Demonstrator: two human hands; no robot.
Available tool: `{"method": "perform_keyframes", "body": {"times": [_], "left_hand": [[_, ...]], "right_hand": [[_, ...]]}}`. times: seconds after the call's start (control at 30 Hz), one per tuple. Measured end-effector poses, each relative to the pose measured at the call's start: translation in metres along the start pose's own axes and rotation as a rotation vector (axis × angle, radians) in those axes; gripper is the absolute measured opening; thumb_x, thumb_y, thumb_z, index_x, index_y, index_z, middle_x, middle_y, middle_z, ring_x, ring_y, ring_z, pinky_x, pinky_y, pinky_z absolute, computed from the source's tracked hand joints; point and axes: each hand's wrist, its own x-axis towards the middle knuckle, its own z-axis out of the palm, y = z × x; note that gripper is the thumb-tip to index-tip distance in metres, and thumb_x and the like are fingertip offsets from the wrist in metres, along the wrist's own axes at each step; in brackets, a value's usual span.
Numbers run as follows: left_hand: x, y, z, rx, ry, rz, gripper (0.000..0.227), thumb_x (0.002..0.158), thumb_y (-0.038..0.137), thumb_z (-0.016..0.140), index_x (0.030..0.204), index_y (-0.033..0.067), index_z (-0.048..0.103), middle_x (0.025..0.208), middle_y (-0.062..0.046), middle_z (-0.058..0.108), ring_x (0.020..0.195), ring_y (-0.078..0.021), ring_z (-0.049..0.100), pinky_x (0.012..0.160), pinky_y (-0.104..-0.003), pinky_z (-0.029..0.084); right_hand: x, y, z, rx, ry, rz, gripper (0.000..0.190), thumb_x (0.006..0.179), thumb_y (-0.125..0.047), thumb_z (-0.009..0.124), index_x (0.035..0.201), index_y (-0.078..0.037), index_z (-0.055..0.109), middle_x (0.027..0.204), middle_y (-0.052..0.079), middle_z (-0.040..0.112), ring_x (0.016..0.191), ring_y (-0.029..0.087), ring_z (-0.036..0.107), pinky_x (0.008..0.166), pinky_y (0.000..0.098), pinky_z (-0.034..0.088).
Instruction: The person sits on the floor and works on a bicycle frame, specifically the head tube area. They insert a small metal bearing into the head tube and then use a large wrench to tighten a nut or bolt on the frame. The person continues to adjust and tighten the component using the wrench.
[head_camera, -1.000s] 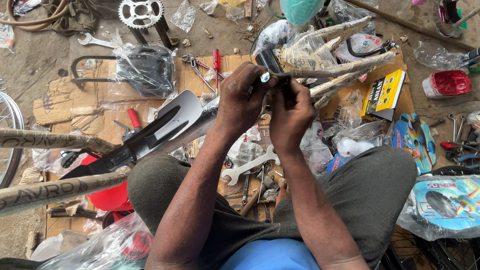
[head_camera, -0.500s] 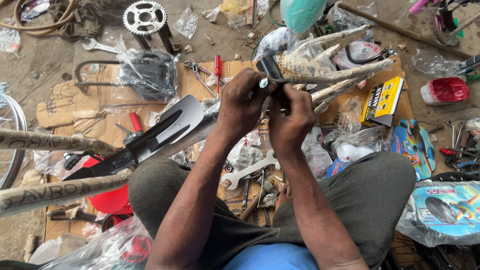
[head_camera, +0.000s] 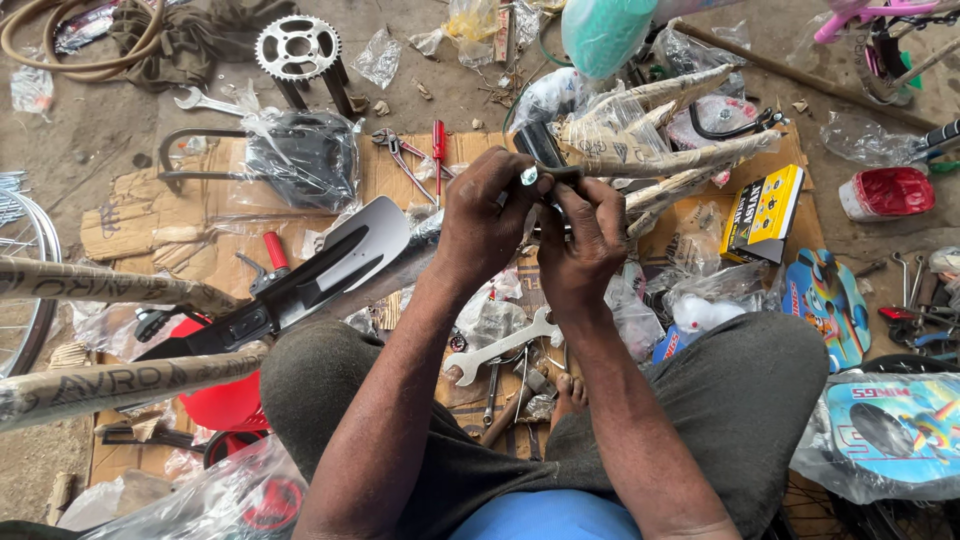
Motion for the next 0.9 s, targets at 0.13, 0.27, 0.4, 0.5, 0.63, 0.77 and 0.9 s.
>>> {"method": "perform_keyframes", "body": {"times": [0.13, 0.27, 0.4, 0.5, 0.63, 0.77, 0.9], "left_hand": [[0.000, -0.002, 0.001, 0.002, -0.007, -0.001, 0.011, 0.096, 0.007, 0.076, 0.102, 0.0037, 0.067, 0.086, -0.007, 0.065, 0.072, -0.0168, 0.064, 0.063, -0.031, 0.051], [-0.002, -0.002, 0.004, 0.005, -0.003, -0.018, 0.012, 0.095, 0.009, 0.077, 0.101, 0.0039, 0.068, 0.086, -0.006, 0.065, 0.072, -0.0166, 0.064, 0.063, -0.031, 0.052], [-0.002, -0.001, 0.003, 0.063, -0.023, -0.073, 0.013, 0.094, 0.012, 0.077, 0.101, 0.0034, 0.070, 0.084, -0.006, 0.065, 0.070, -0.0172, 0.065, 0.061, -0.032, 0.051], [-0.002, 0.000, 0.002, 0.049, 0.006, -0.051, 0.014, 0.093, 0.013, 0.078, 0.101, 0.0032, 0.072, 0.089, -0.009, 0.065, 0.074, -0.0180, 0.067, 0.063, -0.032, 0.053], [0.000, -0.001, 0.001, 0.003, -0.021, -0.019, 0.012, 0.095, 0.014, 0.076, 0.101, 0.0043, 0.072, 0.093, -0.008, 0.069, 0.080, -0.0189, 0.071, 0.067, -0.033, 0.055], [0.001, -0.004, -0.001, 0.032, -0.067, -0.037, 0.015, 0.096, 0.014, 0.075, 0.104, 0.0021, 0.072, 0.090, -0.010, 0.069, 0.079, -0.0236, 0.070, 0.070, -0.036, 0.054], [0.000, -0.006, -0.002, 0.061, -0.083, -0.022, 0.018, 0.096, 0.014, 0.075, 0.105, -0.0002, 0.070, 0.089, -0.012, 0.067, 0.080, -0.0277, 0.069, 0.071, -0.037, 0.053]], "right_hand": [[-0.003, 0.002, 0.007, 0.026, 0.076, 0.040, 0.031, 0.097, 0.000, 0.078, 0.126, -0.005, 0.068, 0.118, 0.012, 0.066, 0.109, 0.025, 0.069, 0.090, 0.0367, 0.061], [-0.011, 0.010, 0.014, 0.295, 0.116, 0.316, 0.032, 0.098, 0.001, 0.077, 0.126, -0.001, 0.064, 0.117, 0.013, 0.070, 0.107, 0.025, 0.071, 0.090, 0.0362, 0.063], [-0.013, 0.014, 0.014, 0.056, 0.075, 0.141, 0.035, 0.101, 0.003, 0.073, 0.134, -0.001, 0.064, 0.118, 0.015, 0.069, 0.107, 0.027, 0.074, 0.091, 0.0338, 0.065], [-0.010, 0.011, 0.000, -0.091, -0.014, -0.009, 0.044, 0.093, 0.000, 0.077, 0.134, 0.005, 0.060, 0.116, 0.019, 0.067, 0.107, 0.029, 0.072, 0.088, 0.0368, 0.061], [-0.005, 0.010, -0.005, -0.041, -0.014, 0.013, 0.040, 0.095, -0.004, 0.080, 0.129, 0.003, 0.060, 0.111, 0.016, 0.070, 0.100, 0.025, 0.074, 0.083, 0.0365, 0.062], [-0.003, 0.010, 0.001, 0.033, 0.007, 0.118, 0.036, 0.095, -0.008, 0.081, 0.124, 0.003, 0.063, 0.102, 0.015, 0.073, 0.089, 0.023, 0.076, 0.076, 0.0353, 0.062], [-0.003, 0.006, 0.004, 0.110, 0.024, 0.137, 0.035, 0.098, -0.015, 0.077, 0.122, 0.006, 0.063, 0.096, 0.012, 0.074, 0.084, 0.020, 0.075, 0.074, 0.0328, 0.061]]}}
